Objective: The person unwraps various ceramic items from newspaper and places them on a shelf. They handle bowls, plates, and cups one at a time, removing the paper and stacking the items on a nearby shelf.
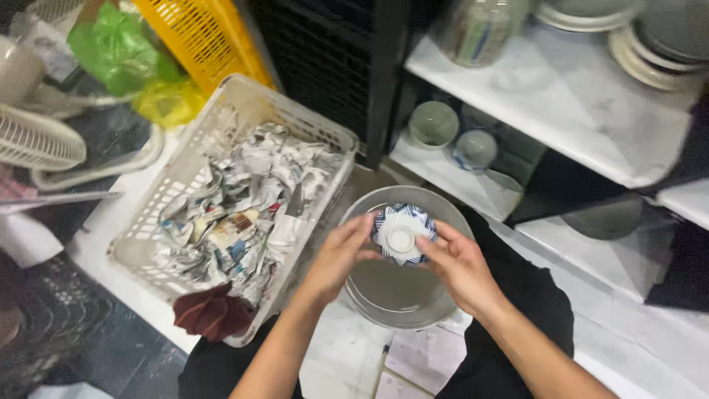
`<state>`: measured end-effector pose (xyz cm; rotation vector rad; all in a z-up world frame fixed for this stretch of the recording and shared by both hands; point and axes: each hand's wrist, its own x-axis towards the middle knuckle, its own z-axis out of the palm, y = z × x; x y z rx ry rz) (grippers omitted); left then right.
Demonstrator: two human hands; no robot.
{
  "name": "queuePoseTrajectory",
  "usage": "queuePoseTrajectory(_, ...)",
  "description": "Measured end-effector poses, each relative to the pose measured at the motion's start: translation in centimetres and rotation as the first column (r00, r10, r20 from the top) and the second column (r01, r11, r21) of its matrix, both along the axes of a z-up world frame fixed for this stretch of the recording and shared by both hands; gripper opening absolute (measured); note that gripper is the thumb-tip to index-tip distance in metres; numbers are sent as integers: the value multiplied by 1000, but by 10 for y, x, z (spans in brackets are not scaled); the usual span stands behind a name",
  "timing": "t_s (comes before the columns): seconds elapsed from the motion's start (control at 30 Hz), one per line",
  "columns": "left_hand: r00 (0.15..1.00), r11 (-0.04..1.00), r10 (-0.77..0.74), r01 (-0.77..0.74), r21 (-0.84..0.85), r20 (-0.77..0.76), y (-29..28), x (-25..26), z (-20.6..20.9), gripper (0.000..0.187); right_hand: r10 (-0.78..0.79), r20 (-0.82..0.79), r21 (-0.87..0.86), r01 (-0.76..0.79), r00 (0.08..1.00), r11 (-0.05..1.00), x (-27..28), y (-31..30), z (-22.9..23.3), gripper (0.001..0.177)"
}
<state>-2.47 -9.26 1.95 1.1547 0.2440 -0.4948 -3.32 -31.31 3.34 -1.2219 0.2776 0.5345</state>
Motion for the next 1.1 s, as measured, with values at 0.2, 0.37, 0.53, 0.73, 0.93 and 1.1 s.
queuePoseTrajectory(0.2, 987, 975, -88, 58, -212, -134, -57, -6, 2, 54, 623, 722, -689, 395, 302, 608, -22, -40, 22, 33)
queuePoseTrajectory(0.37, 991, 991, -136, 136, 11, -19, -106, -3, -4, 46, 366, 684, -641, 280, 631, 715, -40, -89, 22, 55)
queuePoseTrajectory(0.53, 954, 922, -296, 273, 275, 44, -166, -8, -2, 42, -201, 390, -84, 252, 898, 964, -76, -145, 0, 55)
queuePoseTrajectory(0.73, 945, 946, -324, 323, -29, -48, -249, -17, 10, 42, -536, 331, -96, 593, 776, 799, -100, -206, -26, 45)
queuePoseTrajectory(0.93, 930, 929, -368, 367, -53, -14, -278, -32, 52, 45, -499, 449, -214, 631, 742, 746, -123, -242, 10, 21)
queuePoseTrajectory(1.1, 966, 970, -243, 242, 24, 91, -242, -16, 98, 39, -100, 761, -313, 498, 640, 809, -109, -225, 71, 41)
